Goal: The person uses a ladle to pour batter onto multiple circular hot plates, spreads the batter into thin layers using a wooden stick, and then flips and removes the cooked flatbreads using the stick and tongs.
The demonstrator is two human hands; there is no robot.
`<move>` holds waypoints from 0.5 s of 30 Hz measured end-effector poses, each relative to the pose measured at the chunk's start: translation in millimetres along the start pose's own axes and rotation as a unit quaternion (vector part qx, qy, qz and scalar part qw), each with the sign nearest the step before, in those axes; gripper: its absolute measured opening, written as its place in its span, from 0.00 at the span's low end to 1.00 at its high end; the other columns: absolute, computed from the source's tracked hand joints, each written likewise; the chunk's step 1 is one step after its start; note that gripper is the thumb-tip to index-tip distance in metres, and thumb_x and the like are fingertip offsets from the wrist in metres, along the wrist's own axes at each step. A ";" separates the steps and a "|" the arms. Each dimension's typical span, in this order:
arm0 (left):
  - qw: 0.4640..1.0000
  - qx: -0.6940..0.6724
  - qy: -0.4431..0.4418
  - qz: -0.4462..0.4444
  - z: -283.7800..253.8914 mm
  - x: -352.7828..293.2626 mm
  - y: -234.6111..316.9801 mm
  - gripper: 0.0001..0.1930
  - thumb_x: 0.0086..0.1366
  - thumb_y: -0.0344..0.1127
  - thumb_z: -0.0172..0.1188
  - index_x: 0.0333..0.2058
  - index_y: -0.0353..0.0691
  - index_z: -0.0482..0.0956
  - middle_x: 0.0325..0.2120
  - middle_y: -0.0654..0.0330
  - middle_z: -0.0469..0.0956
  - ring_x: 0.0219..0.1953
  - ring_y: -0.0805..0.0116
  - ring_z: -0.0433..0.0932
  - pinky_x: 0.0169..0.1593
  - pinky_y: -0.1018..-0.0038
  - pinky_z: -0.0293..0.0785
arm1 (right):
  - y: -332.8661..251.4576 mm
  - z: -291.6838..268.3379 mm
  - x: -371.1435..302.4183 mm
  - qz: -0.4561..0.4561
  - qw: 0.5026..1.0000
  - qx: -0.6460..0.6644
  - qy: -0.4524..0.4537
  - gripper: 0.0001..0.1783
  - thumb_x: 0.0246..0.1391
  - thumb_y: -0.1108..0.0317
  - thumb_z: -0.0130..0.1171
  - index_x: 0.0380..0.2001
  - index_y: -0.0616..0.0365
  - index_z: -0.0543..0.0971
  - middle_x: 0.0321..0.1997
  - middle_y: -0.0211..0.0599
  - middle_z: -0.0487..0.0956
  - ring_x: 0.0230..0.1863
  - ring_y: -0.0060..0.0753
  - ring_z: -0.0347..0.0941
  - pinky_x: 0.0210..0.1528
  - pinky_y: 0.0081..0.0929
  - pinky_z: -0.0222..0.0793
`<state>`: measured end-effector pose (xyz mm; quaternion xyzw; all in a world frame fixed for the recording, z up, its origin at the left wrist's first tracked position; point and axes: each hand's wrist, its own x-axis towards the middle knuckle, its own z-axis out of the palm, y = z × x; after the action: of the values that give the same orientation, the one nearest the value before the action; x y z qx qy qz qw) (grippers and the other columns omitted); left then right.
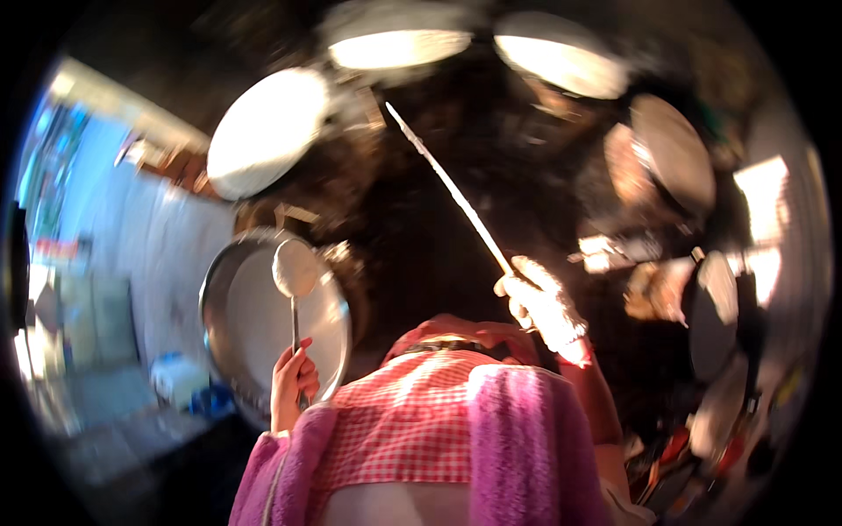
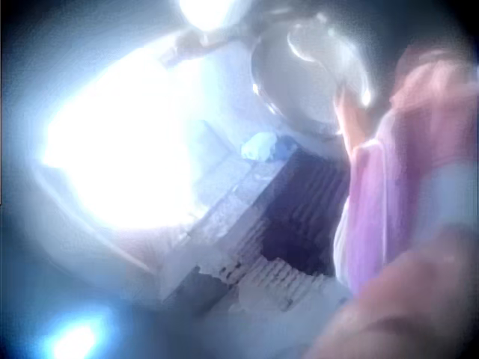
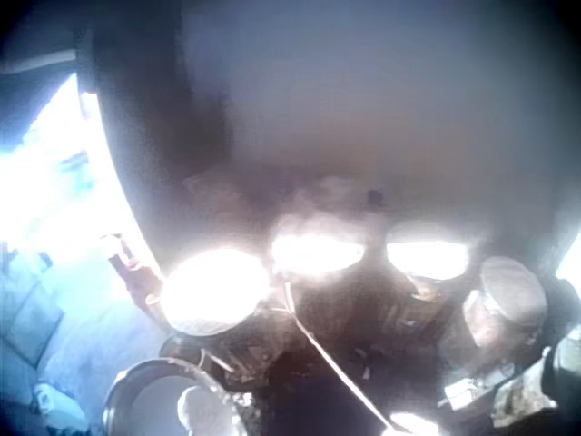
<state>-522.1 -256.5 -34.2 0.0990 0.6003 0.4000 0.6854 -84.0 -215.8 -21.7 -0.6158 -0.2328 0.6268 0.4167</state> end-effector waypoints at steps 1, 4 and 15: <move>0.999 0.008 -0.032 -0.032 36.0 6.6 4.9 0.13 0.75 0.35 0.50 0.54 0.41 0.73 0.19 0.71 0.58 0.14 0.83 0.53 0.16 0.80 0.50 | 13.5 -38.4 -1.1 -0.008 0.996 0.082 -0.029 0.18 0.64 0.65 0.58 0.54 0.62 0.75 0.36 0.35 0.81 0.21 0.17 0.71 0.16 0.15 0.63; 0.969 0.020 -0.206 -0.133 138.4 50.9 9.3 0.16 0.76 0.36 0.48 0.57 0.39 0.72 0.18 0.72 0.56 0.13 0.84 0.52 0.15 0.82 0.49 | 37.1 -129.4 -14.8 -0.039 0.932 0.361 -0.010 0.16 0.67 0.62 0.54 0.51 0.63 0.74 0.38 0.39 0.82 0.21 0.20 0.72 0.16 0.18 0.66; 0.728 0.070 -0.556 -0.394 656.4 65.6 -60.4 0.26 0.79 0.42 0.36 0.66 0.28 0.56 0.23 0.63 0.60 0.16 0.78 0.61 0.15 0.80 0.59 | 31.6 -344.4 -66.3 -0.225 0.785 0.516 0.258 0.24 0.69 0.61 0.51 0.65 0.53 0.65 0.37 0.36 0.79 0.20 0.18 0.67 0.19 0.15 0.60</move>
<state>93.3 -26.5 50.2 0.1059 0.1228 -0.0759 0.9838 234.2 -362.9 -54.7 -0.3776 0.1094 0.3595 0.8463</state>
